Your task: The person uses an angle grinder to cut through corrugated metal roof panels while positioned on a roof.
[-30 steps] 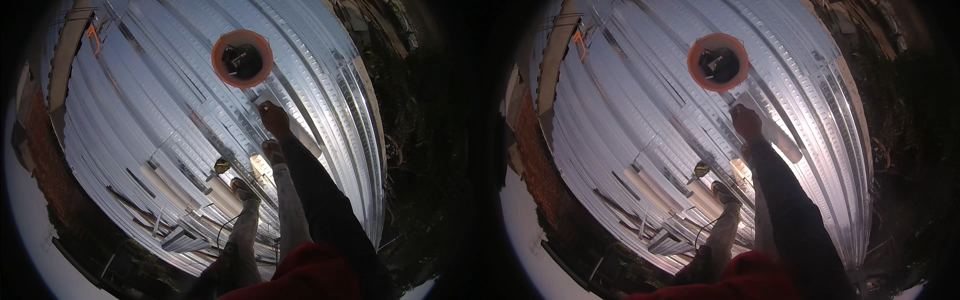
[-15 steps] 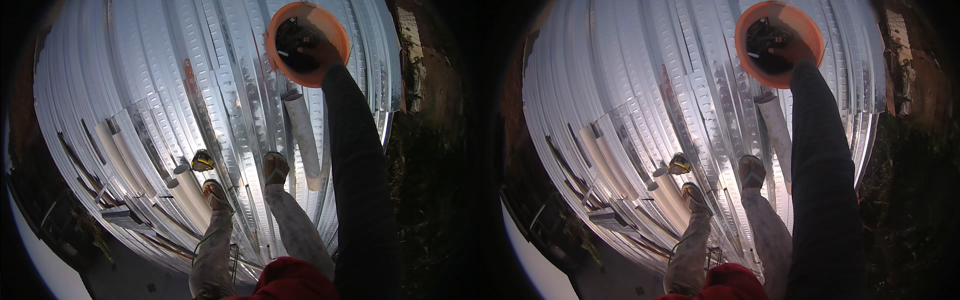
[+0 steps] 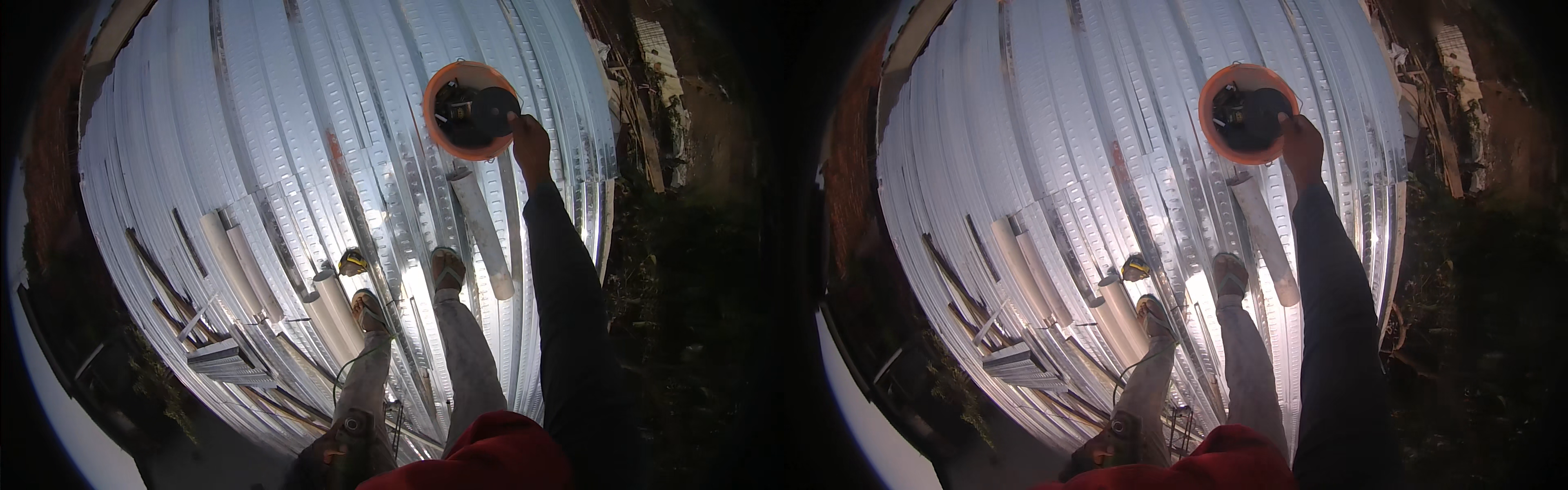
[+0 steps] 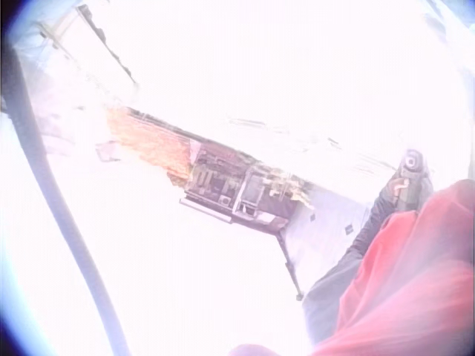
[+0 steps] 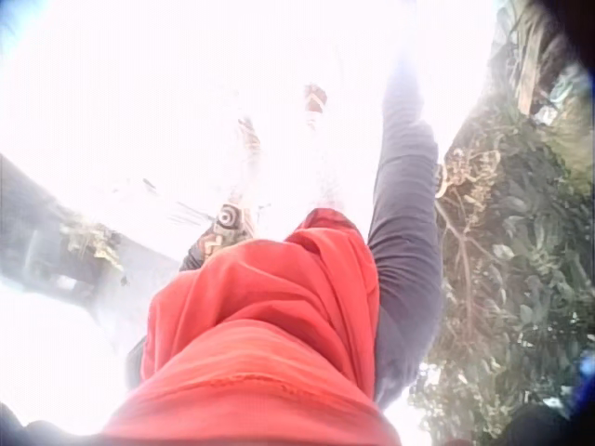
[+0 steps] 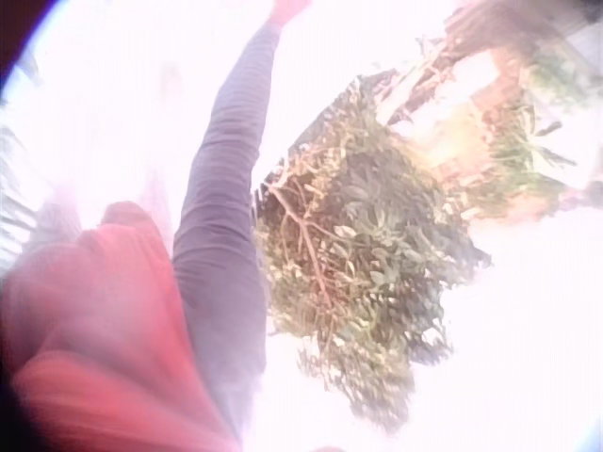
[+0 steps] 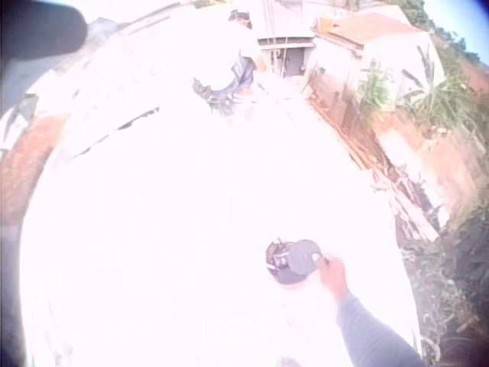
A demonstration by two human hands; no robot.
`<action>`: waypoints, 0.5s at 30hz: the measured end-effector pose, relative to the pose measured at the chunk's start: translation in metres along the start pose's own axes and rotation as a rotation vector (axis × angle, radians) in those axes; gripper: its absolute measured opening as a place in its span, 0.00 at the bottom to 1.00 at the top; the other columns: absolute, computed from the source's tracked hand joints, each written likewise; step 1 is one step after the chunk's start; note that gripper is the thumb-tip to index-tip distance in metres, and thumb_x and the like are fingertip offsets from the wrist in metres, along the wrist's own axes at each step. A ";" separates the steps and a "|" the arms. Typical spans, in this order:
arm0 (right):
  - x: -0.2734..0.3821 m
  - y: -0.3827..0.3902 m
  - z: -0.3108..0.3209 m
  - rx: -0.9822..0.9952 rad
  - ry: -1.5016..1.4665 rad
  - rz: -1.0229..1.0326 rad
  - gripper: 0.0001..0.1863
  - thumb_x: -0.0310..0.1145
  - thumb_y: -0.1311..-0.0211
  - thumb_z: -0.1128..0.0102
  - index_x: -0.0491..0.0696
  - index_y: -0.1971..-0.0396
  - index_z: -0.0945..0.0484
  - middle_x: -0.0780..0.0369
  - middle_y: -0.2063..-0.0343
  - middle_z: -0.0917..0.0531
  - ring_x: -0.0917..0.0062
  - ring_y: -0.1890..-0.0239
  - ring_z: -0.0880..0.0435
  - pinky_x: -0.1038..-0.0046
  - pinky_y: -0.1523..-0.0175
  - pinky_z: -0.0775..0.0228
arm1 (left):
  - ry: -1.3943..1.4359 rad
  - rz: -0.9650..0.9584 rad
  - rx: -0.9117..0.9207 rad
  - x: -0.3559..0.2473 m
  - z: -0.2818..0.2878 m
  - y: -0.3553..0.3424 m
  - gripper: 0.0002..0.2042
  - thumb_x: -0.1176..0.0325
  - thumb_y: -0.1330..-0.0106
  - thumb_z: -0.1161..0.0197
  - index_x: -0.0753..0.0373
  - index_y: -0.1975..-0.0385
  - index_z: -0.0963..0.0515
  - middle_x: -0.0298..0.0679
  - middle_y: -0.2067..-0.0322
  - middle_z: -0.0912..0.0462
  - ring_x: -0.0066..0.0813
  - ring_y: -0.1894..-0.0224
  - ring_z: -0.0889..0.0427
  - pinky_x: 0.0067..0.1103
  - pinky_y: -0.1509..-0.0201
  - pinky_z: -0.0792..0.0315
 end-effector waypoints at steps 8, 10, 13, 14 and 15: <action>0.241 0.395 0.223 0.315 -1.012 -0.558 0.15 0.43 0.22 0.42 0.47 0.65 0.22 0.69 0.78 0.25 0.88 0.79 0.33 0.81 0.73 0.42 | -0.554 -0.094 0.006 -0.066 -0.246 0.132 0.46 0.63 0.40 0.29 0.58 0.22 0.47 0.53 0.39 0.25 0.47 0.41 0.19 0.40 0.47 0.16; 0.298 0.459 0.268 0.317 -1.056 -0.541 0.14 0.43 0.22 0.41 0.49 0.65 0.22 0.70 0.79 0.24 0.88 0.80 0.32 0.81 0.74 0.42 | -0.640 -0.178 0.054 -0.065 -0.281 0.169 0.45 0.66 0.39 0.30 0.59 0.22 0.47 0.54 0.40 0.24 0.46 0.43 0.18 0.40 0.47 0.17; 0.368 0.516 0.303 0.340 -1.080 -0.501 0.14 0.44 0.23 0.39 0.50 0.67 0.22 0.70 0.79 0.24 0.88 0.81 0.32 0.82 0.74 0.42 | -0.731 -0.285 0.142 -0.067 -0.324 0.219 0.42 0.70 0.40 0.31 0.62 0.24 0.42 0.53 0.44 0.21 0.45 0.46 0.16 0.39 0.47 0.16; 0.388 0.527 0.314 0.397 -1.076 -0.435 0.13 0.43 0.23 0.39 0.50 0.66 0.22 0.71 0.80 0.25 0.88 0.81 0.32 0.82 0.74 0.42 | -0.758 -0.310 0.153 -0.066 -0.334 0.234 0.40 0.71 0.41 0.31 0.63 0.26 0.40 0.53 0.46 0.20 0.45 0.47 0.15 0.38 0.47 0.16; 0.408 0.537 0.321 0.468 -1.072 -0.361 0.12 0.42 0.22 0.40 0.50 0.64 0.23 0.71 0.80 0.26 0.88 0.81 0.32 0.82 0.74 0.41 | -0.814 -0.290 0.162 -0.065 -0.337 0.247 0.38 0.72 0.41 0.31 0.64 0.28 0.37 0.52 0.48 0.18 0.44 0.49 0.14 0.38 0.47 0.16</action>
Point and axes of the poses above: each hand's wrist, its own y-axis away from the middle knuckle, its own z-axis out of the back of the hand, x = y × z, the point moved 3 cm from there along -y, towards the middle knuckle
